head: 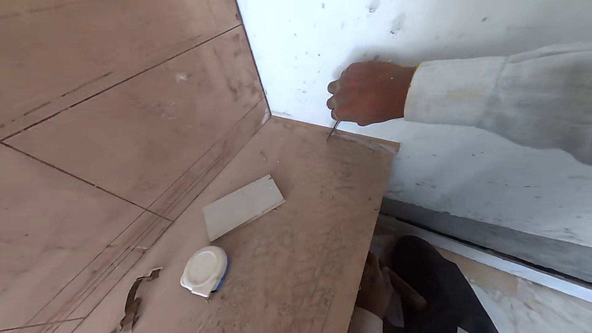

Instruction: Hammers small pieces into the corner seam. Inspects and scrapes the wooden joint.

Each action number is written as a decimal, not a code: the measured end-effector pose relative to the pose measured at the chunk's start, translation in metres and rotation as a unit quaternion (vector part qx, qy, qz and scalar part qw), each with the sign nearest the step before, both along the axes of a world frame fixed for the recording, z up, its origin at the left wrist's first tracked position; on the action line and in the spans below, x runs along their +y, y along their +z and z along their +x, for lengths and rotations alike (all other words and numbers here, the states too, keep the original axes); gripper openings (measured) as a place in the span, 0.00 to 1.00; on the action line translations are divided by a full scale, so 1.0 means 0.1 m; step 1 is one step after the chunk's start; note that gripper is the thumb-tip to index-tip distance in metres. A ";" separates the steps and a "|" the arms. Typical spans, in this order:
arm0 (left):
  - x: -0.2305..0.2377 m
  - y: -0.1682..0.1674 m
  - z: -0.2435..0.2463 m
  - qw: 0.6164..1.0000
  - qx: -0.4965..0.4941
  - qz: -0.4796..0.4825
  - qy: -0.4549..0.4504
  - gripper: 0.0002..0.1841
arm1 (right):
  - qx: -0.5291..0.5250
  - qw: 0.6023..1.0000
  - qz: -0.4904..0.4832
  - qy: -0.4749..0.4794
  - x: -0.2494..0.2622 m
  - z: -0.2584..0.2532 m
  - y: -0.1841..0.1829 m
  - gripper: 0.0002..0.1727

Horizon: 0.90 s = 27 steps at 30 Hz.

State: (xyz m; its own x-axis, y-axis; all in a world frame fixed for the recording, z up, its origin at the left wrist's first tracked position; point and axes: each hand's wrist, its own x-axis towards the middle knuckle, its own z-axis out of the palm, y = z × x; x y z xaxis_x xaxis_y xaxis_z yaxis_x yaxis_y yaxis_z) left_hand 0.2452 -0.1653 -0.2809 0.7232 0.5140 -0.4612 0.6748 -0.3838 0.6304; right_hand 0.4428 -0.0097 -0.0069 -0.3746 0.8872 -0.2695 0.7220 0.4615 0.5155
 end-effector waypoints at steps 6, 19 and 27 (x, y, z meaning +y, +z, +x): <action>0.03 0.06 0.03 0.998 0.064 -0.009 -0.027 0.27 | 0.003 1.000 0.010 -0.011 -0.46 0.16 -0.03 0.02; 0.00 -0.02 0.04 0.996 0.070 0.039 -0.048 0.26 | 0.019 0.998 -0.034 -0.058 -1.47 0.39 -0.09 0.01; -0.01 0.01 0.11 0.994 0.091 0.013 -0.059 0.28 | 0.516 0.736 0.257 -0.355 -2.59 0.09 -1.00 0.11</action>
